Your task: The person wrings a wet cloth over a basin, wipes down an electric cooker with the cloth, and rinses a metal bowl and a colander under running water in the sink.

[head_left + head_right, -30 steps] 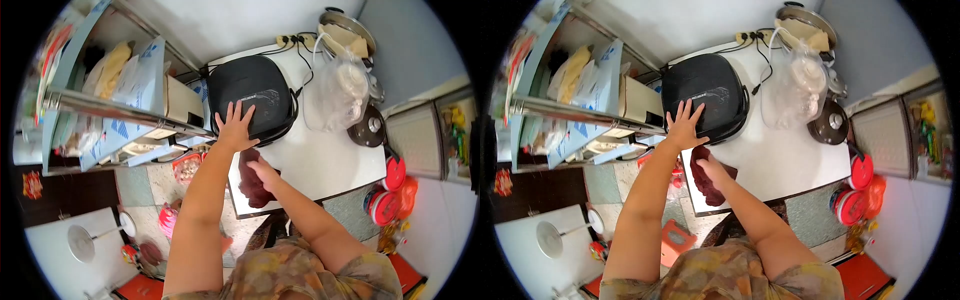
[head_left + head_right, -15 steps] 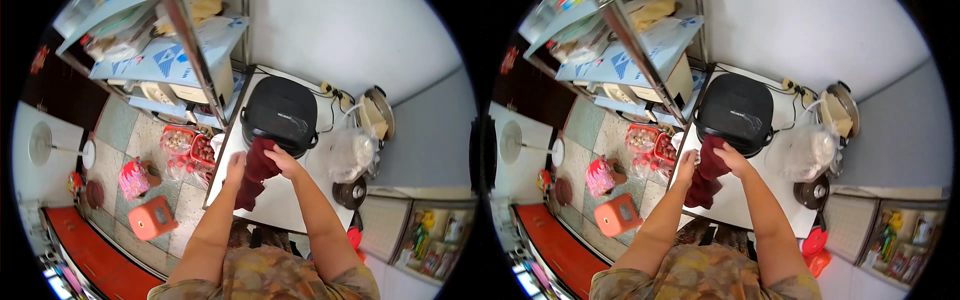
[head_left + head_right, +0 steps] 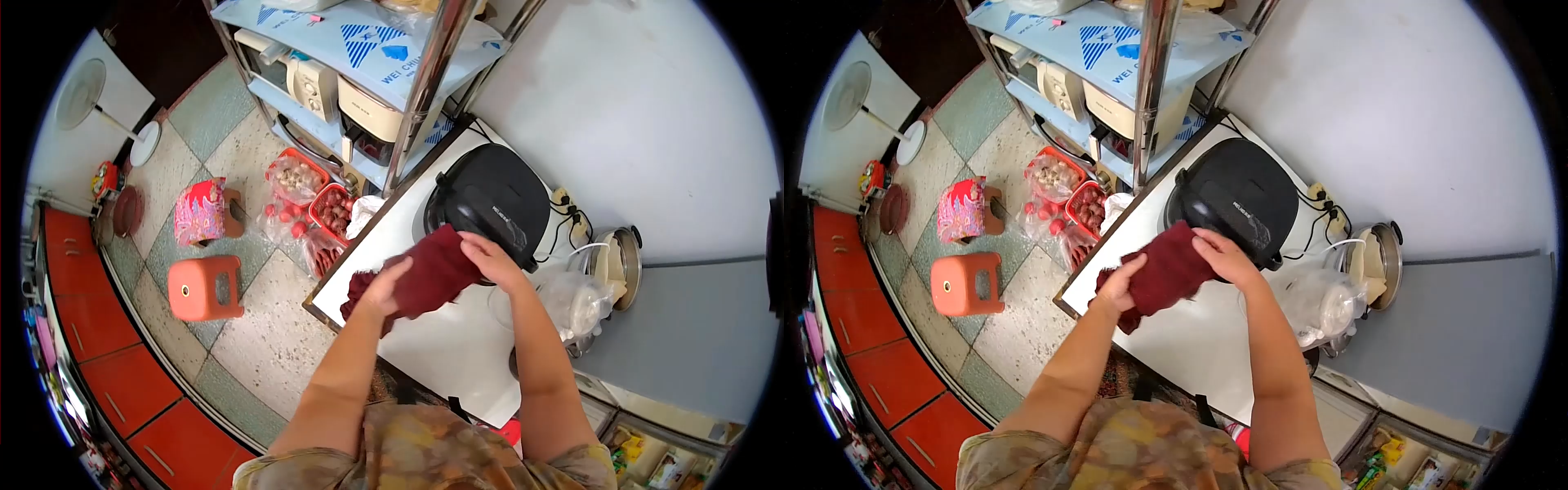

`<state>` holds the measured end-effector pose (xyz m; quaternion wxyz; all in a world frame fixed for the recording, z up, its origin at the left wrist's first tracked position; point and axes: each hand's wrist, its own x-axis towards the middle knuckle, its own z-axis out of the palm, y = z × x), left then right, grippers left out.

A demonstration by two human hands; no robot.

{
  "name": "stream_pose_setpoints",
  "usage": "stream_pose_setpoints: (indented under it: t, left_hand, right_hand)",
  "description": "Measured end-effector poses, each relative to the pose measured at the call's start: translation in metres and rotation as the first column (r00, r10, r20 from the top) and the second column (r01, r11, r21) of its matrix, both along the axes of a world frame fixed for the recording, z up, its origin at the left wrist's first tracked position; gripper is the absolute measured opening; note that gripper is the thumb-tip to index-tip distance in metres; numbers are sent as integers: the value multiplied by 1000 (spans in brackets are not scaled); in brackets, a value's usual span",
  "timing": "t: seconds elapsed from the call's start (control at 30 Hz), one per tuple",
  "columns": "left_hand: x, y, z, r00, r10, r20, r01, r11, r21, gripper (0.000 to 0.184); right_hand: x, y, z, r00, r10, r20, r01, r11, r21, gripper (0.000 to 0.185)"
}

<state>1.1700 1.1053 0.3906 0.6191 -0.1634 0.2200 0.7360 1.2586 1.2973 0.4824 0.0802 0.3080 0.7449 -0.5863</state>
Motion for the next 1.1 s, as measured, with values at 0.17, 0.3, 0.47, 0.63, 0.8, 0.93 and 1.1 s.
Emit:
stream_pose_setpoints:
  t: [0.17, 0.3, 0.47, 0.63, 0.8, 0.93, 1.1]
  left_hand:
    - [-28, -35, 5, 965, 160, -207, -203, 958, -205, 41]
    - [-14, -22, 13, 854, 300, -425, -427, 871, -242, 31]
    - [34, 33, -17, 510, -56, -858, -279, 933, -226, 59]
    - [64, 79, -27, 437, 86, -895, -414, 903, -115, 64]
    - [29, 83, -40, 473, 99, -876, -460, 875, -150, 53]
    - [-33, 92, -52, 513, 19, -858, -330, 927, -177, 53]
    - [-101, 98, -5, 546, -366, -754, 62, 915, -399, 73]
  right_hand:
    - [7, 22, -14, 989, 41, -145, 16, 929, 370, 32]
    - [12, 26, -29, 958, 286, 3, -131, 430, 893, 62]
    - [15, 18, -49, 959, 151, 239, -282, 478, 832, 70]
    - [11, 19, -46, 947, 164, 278, -322, 501, 803, 69]
    - [9, 18, -46, 943, 160, 291, -332, 481, 811, 69]
    - [9, 16, -47, 947, 148, 285, -321, 483, 815, 69]
    - [6, 16, -46, 944, 148, 295, -329, 485, 810, 70]
